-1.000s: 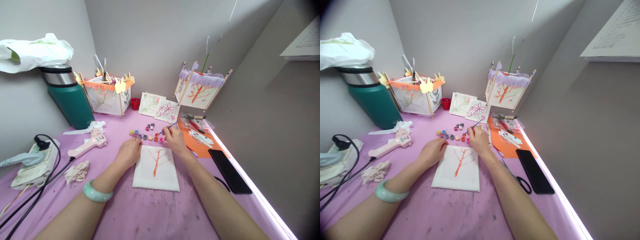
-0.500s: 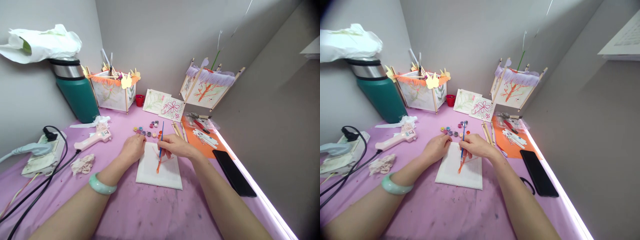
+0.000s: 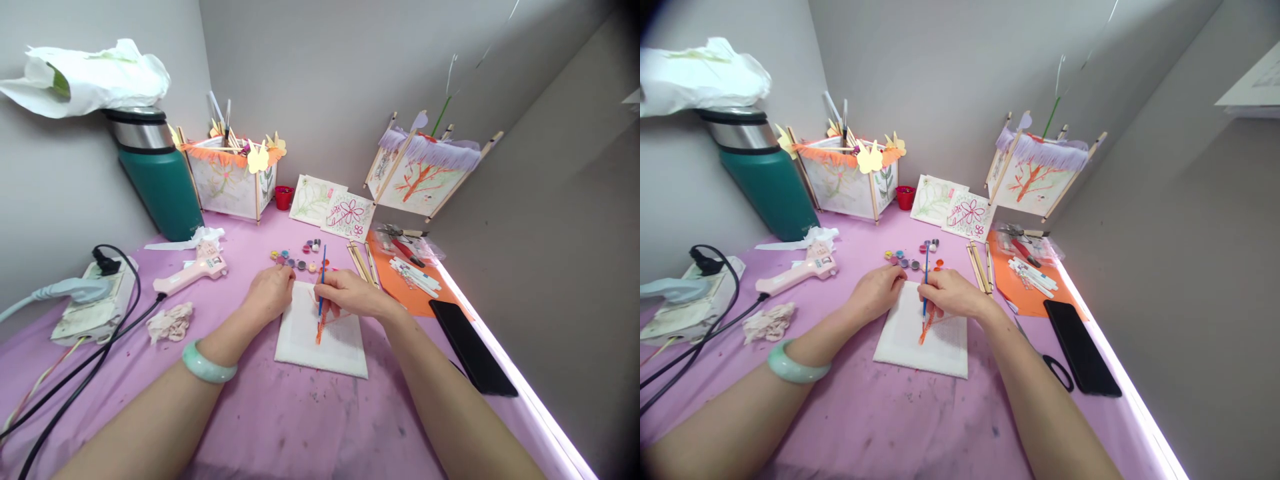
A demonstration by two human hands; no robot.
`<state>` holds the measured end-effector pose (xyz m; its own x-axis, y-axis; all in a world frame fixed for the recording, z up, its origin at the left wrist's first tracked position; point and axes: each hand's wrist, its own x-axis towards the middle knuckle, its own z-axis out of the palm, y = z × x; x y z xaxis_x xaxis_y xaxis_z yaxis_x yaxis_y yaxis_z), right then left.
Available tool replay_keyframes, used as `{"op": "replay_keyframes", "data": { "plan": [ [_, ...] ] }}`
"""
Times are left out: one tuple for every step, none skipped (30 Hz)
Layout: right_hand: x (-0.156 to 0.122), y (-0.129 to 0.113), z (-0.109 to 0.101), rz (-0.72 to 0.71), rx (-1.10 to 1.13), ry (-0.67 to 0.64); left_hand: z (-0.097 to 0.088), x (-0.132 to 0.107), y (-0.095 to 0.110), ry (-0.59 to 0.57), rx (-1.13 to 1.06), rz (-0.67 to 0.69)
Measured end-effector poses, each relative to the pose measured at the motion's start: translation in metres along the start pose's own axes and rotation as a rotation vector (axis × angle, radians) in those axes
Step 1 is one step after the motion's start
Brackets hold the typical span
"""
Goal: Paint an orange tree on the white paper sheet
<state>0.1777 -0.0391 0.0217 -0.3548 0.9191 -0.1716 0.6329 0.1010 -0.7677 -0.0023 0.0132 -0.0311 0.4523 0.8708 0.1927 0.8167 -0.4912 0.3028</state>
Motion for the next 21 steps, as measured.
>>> {"op": "replay_keyframes", "data": {
  "plan": [
    [0.001, 0.002, 0.001, -0.002, 0.007, -0.002, 0.0, 0.0, 0.0, -0.003, 0.002, 0.0],
    [0.001, 0.003, 0.002, -0.005, 0.014, -0.001, 0.0, 0.0, 0.0, -0.007, 0.004, -0.002],
    [0.002, 0.004, 0.003, -0.012, 0.016, 0.004, 0.0, 0.0, 0.0, -0.012, 0.005, -0.006],
    [0.003, 0.004, 0.004, -0.023, 0.014, 0.016, 0.0, 0.0, 0.001, -0.015, 0.004, -0.01],
    [0.003, 0.004, 0.004, -0.037, 0.009, 0.034, 0.0, 0.0, 0.001, -0.017, 0.003, -0.014],
    [0.004, 0.003, 0.005, -0.052, -0.002, 0.056, -0.001, 0.0, 0.001, -0.017, 0.0, -0.017],
    [0.004, 0.003, 0.005, -0.064, -0.016, 0.079, -0.001, 0.0, 0.001, -0.016, -0.003, -0.019],
    [0.004, 0.001, 0.006, -0.073, -0.033, 0.101, -0.001, 0.0, 0.002, -0.014, -0.005, -0.02],
    [0.005, 0.0, 0.007, -0.08, -0.051, 0.123, -0.001, 0.0, 0.002, -0.013, -0.007, -0.02],
    [0.005, -0.001, 0.007, -0.088, -0.068, 0.144, -0.001, 0.0, 0.002, -0.012, -0.007, -0.018],
    [0.006, -0.001, 0.008, -0.095, -0.078, 0.162, -0.001, -0.001, 0.002, -0.012, -0.006, -0.016],
    [0.007, -0.001, 0.009, -0.102, -0.079, 0.177, -0.001, -0.001, 0.002, -0.011, -0.005, -0.014],
    [0.008, -0.001, 0.01, -0.107, -0.069, 0.189, -0.001, 0.0, 0.002, -0.009, -0.003, -0.012],
    [0.009, 0.0, 0.011, -0.113, -0.052, 0.202, -0.001, 0.0, 0.002, -0.005, -0.001, -0.01],
    [0.01, 0.001, 0.012, -0.119, -0.032, 0.219, -0.001, 0.0, 0.002, -0.001, 0.0, -0.008],
    [0.01, 0.002, 0.013, -0.127, -0.012, 0.24, 0.0, 0.0, 0.002, 0.002, 0.001, -0.007],
    [0.011, 0.003, 0.013, -0.137, 0.008, 0.268, 0.0, 0.0, 0.001, 0.004, 0.002, -0.007],
    [0.012, 0.004, 0.013, -0.149, 0.03, 0.303, 0.0, 0.0, 0.001, 0.004, 0.002, -0.006],
    [0.012, 0.005, 0.013, -0.157, 0.054, 0.339, 0.0, 0.0, 0.001, 0.001, 0.001, -0.008],
    [0.012, 0.006, 0.013, -0.161, 0.077, 0.372, 0.0, 0.0, 0.001, -0.003, 0.002, -0.012],
    [0.012, 0.006, 0.012, -0.162, 0.096, 0.396, 0.0, 0.0, 0.001, -0.007, 0.002, -0.016]
  ]
}}
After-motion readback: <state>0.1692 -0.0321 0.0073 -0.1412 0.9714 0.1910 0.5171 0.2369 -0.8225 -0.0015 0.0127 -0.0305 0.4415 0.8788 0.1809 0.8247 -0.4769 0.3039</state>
